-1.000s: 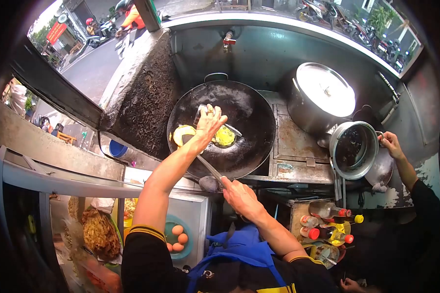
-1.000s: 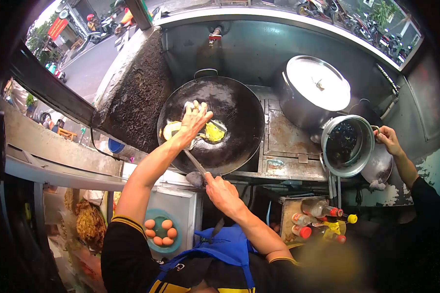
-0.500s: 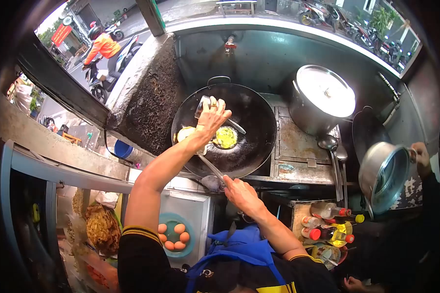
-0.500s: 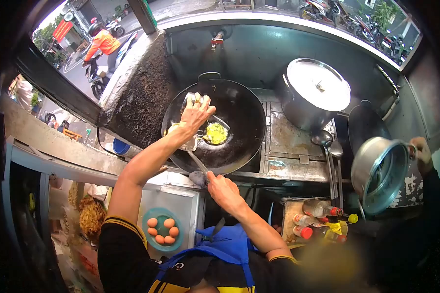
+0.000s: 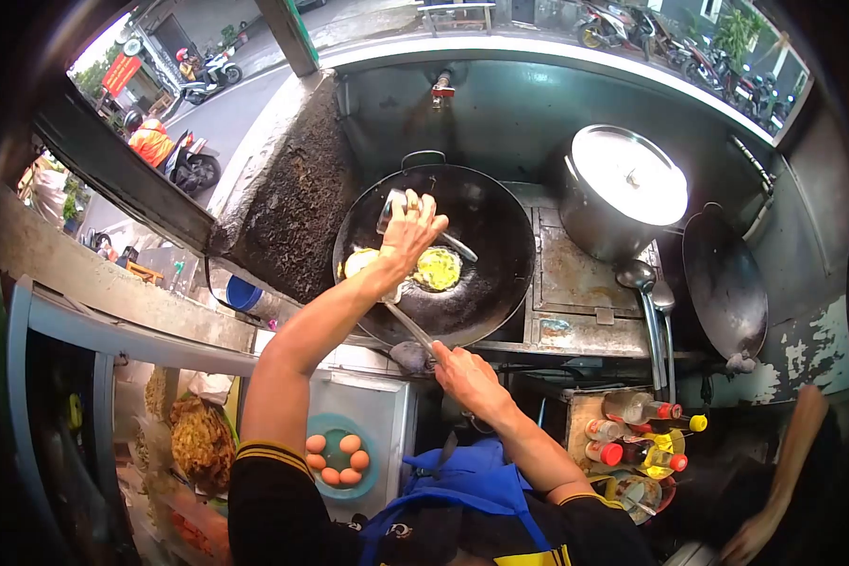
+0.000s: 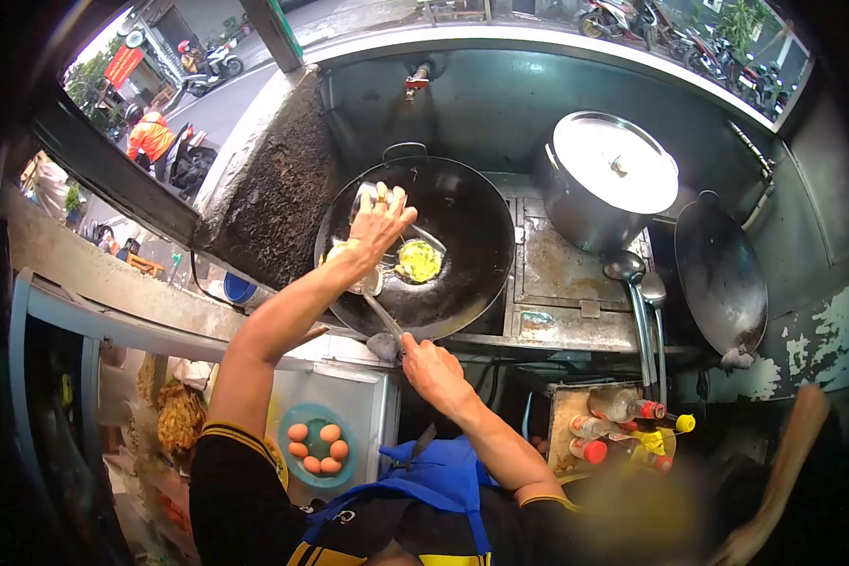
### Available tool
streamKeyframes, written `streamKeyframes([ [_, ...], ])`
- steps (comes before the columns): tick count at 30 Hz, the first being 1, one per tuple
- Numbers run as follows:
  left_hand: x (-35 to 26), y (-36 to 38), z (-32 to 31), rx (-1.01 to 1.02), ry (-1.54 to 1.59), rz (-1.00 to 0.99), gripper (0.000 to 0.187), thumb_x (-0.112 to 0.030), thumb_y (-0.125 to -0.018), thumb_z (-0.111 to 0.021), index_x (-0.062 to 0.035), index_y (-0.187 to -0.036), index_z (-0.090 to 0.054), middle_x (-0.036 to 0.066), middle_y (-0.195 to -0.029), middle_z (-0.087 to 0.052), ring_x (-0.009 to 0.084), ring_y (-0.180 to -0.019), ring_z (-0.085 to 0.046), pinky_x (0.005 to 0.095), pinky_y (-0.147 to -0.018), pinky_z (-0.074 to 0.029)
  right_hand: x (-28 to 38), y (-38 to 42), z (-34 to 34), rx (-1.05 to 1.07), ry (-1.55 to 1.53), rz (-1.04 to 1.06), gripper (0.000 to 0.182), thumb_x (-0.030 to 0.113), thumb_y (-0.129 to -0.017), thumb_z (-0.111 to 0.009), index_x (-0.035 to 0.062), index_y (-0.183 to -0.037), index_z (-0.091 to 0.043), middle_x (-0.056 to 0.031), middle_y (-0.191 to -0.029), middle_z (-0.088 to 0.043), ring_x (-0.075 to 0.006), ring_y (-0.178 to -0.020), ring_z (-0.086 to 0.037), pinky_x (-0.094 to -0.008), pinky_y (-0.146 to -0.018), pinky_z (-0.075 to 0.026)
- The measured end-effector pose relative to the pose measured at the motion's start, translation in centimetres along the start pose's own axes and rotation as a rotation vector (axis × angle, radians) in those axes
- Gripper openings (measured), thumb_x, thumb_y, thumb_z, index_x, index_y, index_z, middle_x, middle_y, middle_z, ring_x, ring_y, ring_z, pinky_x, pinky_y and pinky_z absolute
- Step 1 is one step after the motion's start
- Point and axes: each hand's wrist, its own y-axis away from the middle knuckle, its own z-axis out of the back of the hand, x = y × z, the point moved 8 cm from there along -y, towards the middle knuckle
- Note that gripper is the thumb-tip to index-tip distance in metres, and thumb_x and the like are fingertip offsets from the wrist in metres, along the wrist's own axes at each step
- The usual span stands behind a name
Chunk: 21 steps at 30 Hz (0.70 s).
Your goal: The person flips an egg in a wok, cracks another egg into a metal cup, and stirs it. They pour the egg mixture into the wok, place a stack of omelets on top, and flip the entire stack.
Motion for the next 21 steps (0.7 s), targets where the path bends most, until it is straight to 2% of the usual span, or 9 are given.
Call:
streamKeyframes([
  [1,0.9,-0.1,1.0,-0.011,-0.009,0.006,0.024,-0.030,-0.095,-0.057,-0.0204,-0.117,-0.057,0.015,-0.136,-0.052,0.0411,-0.128,-0.049,0.0604,-0.100,-0.040,-0.1,-0.1,-0.1,0.013,0.007,0.001,0.021,0.017,-0.093,-0.057,0.0075,-0.110,-0.049,-0.0233,-0.078,-0.063,-0.0462,-0.076,-0.065,-0.0573,-0.064,-0.052],
  [2,2.1,-0.2,2.4,-0.094,0.015,0.038,0.018,-0.027,-0.093,-0.057,-0.0188,-0.109,-0.059,0.013,-0.130,-0.053,0.0389,-0.123,-0.050,0.0577,-0.098,-0.042,-0.2,0.0,-0.1,0.014,0.005,0.007,0.021,0.017,-0.093,-0.057,0.0075,-0.110,-0.049,-0.0233,-0.078,-0.063,-0.0462,-0.076,-0.065,-0.0573,-0.064,-0.052],
  [8,6.1,-0.9,6.5,-0.209,-0.041,0.080,0.017,-0.023,-0.089,-0.061,-0.0170,-0.103,-0.055,0.012,-0.127,-0.054,0.0366,-0.122,-0.050,0.0567,-0.096,-0.043,0.2,0.3,0.3,-0.042,0.011,0.066,0.025,0.016,-0.091,-0.060,0.0080,-0.113,-0.050,-0.0220,-0.079,-0.062,-0.0450,-0.074,-0.064,-0.0558,-0.063,-0.051],
  [10,6.0,-0.8,6.4,-0.213,-0.044,0.085,0.017,-0.023,-0.089,-0.061,-0.0170,-0.104,-0.055,0.012,-0.127,-0.054,0.0364,-0.121,-0.051,0.0563,-0.095,-0.043,0.5,0.7,0.9,-0.159,-0.019,0.157,0.026,0.015,-0.091,-0.060,0.0080,-0.114,-0.050,-0.0219,-0.078,-0.062,-0.0450,-0.073,-0.064,-0.0561,-0.062,-0.050],
  [14,3.4,-0.3,2.4,-0.139,0.056,0.132,0.018,-0.022,-0.089,-0.061,-0.0170,-0.106,-0.056,0.012,-0.128,-0.055,0.0365,-0.120,-0.053,0.0553,-0.094,-0.044,0.3,0.4,0.8,-0.136,-0.019,0.145,0.026,0.017,-0.091,-0.059,0.0081,-0.115,-0.051,-0.0224,-0.079,-0.062,-0.0452,-0.073,-0.065,-0.0562,-0.063,-0.051],
  [16,1.3,0.9,-0.6,-0.106,0.174,0.162,0.027,-0.019,-0.085,-0.066,-0.0179,-0.110,-0.057,0.010,-0.115,-0.055,0.0347,-0.113,-0.056,0.0519,-0.090,-0.047,-0.3,0.0,0.1,-0.014,0.015,0.042,0.026,0.018,-0.092,-0.058,0.0078,-0.114,-0.050,-0.0233,-0.081,-0.063,-0.0457,-0.075,-0.065,-0.0566,-0.064,-0.052],
  [18,-0.1,2.4,-2.6,0.001,0.343,0.220,0.043,-0.014,-0.076,-0.075,-0.0151,-0.113,-0.053,0.010,-0.111,-0.055,0.0334,-0.109,-0.058,0.0485,-0.090,-0.049,-0.6,-0.2,0.0,0.000,0.023,0.027,0.025,0.019,-0.092,-0.057,0.0078,-0.114,-0.050,-0.0237,-0.082,-0.063,-0.0458,-0.075,-0.066,-0.0567,-0.064,-0.052],
  [20,-0.1,4.1,-4.7,0.087,0.675,0.364,0.058,-0.012,-0.065,-0.082,-0.0103,-0.113,-0.050,0.011,-0.110,-0.056,0.0350,-0.107,-0.059,0.0474,-0.089,-0.050,-0.8,-0.5,0.0,0.016,0.029,0.011,0.025,0.020,-0.093,-0.056,0.0077,-0.114,-0.050,-0.0241,-0.082,-0.064,-0.0458,-0.075,-0.066,-0.0569,-0.064,-0.052],
  [21,0.6,4.8,-5.2,0.035,0.847,0.479,0.070,-0.019,-0.057,-0.088,-0.0070,-0.111,-0.045,0.014,-0.111,-0.057,0.0400,-0.105,-0.060,0.0478,-0.089,-0.050,-0.9,-0.5,0.1,0.031,0.028,0.006,0.025,0.019,-0.093,-0.057,0.0077,-0.114,-0.050,-0.0239,-0.082,-0.064,-0.0460,-0.076,-0.066,-0.0569,-0.064,-0.052],
])
